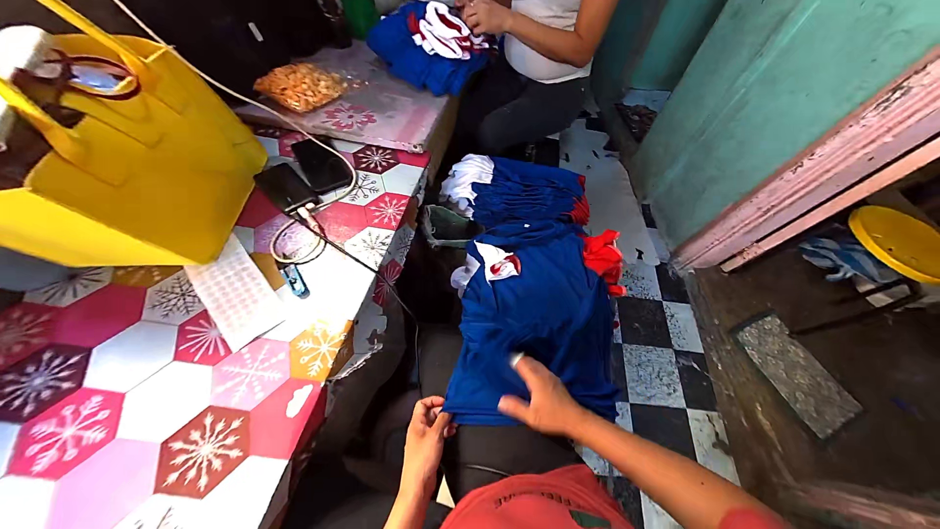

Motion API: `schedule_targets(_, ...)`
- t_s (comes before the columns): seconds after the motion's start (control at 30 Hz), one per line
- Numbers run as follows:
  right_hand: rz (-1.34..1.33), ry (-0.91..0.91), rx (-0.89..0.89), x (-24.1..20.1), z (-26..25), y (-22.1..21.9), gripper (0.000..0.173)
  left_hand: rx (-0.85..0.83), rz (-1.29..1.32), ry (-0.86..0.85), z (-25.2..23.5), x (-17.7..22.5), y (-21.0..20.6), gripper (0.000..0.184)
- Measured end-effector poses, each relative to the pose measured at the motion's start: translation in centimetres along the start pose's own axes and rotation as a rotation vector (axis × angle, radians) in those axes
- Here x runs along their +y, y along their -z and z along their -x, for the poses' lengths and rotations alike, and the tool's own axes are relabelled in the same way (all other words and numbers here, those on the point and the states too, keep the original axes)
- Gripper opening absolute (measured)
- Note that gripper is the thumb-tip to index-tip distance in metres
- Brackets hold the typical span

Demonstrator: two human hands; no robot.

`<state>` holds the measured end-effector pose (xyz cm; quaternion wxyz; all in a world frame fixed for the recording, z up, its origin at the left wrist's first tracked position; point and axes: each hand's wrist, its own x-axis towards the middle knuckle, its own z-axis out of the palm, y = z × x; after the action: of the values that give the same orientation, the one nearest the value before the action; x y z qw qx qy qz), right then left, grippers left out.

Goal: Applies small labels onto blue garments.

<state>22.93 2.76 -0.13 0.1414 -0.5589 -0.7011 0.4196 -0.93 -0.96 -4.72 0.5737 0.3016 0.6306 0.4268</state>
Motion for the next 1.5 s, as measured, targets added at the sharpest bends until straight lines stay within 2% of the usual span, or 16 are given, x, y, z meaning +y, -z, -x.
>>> schedule_targets(0.07, 0.318, 0.288, -0.134, -1.5, 1.3, -0.7, 0.056, 0.017, 0.005, 0.012, 0.2, -0.1, 0.4, 0.018)
schedule_targets(0.13, 0.273, 0.381, -0.095, -1.4, 1.9, 0.0, 0.047, 0.02, 0.015, 0.029, 0.6, -0.1, 0.7, 0.017)
schedule_targets(0.23, -0.019, 0.151, 0.021, -1.0, 1.7, 1.9, 0.049, 0.016, 0.033, 0.026, 1.1, 0.1, 0.5, 0.015)
schedule_targets(0.33, -0.187, -0.126, -0.021, -0.6, 0.7, 2.4, 0.053, 0.022, 0.048, 0.013, 1.5, 0.2, 0.1, 0.015)
schedule_targets(0.47, -0.143, -0.063, -0.054, 0.4, -0.7, 2.2, 0.032, 0.056, 0.003, -0.024, 2.2, 0.2, -0.1, 0.023)
schedule_targets(0.57, 0.08, 0.367, 0.15, 0.0, -0.8, -0.3, 0.021, 0.106, -0.309, -0.462, 3.5, 0.5, -0.4, 0.053)
schedule_targets(0.67, 0.232, 0.67, 0.241, -0.2, -0.3, -3.0, 0.018, 0.002, -0.69, -0.872, 2.7, 2.3, -1.7, 0.046)
schedule_targets(0.77, 0.122, 0.556, 0.159, -1.0, 0.9, -3.2, 0.018, -0.1, -0.85, -0.769, 0.9, 4.0, -3.3, 0.026)
schedule_targets(0.83, -0.05, 0.357, 0.201, -1.4, 0.7, -1.4, 0.021, -0.075, -0.705, -0.591, 0.2, 4.6, -3.6, 0.019)
schedule_targets(0.93, -0.186, 0.061, 0.126, -0.5, -0.3, 1.5, 0.06, -0.056, -0.338, -0.338, 0.4, 5.2, -3.5, 0.013)
schedule_targets(1.0, -0.11, 0.025, 0.038, 0.2, -1.1, 1.9, 0.077, -0.028, -0.193, -0.27, 0.8, 5.6, -3.6, 0.008)
schedule_targets(1.13, -0.091, 0.117, 0.052, -0.3, -2.0, 1.6, 0.035, -0.01, -0.12, -0.283, 1.3, 5.9, -3.5, 0.006)
schedule_targets(1.27, -0.205, 0.128, -0.028, -1.1, -3.4, 2.8, 0.033, -0.02, -0.096, -0.395, 1.1, 6.4, -2.4, 0.002)
schedule_targets(1.37, -0.083, 0.152, -0.093, -1.7, -4.7, 2.2, 0.039, -0.091, -0.139, -0.489, 0.8, 6.7, -2.0, 0.002)
schedule_targets(1.43, -0.025, 0.165, 0.015, -2.6, -4.8, 2.5, 0.03, -0.041, -0.266, -0.554, 1.0, 7.1, -1.6, 0.009)
schedule_targets(1.5, 0.002, 0.142, 0.281, -3.8, -4.3, 4.0, 0.031, 0.143, -0.502, -0.623, 1.4, 8.3, -0.8, 0.02)
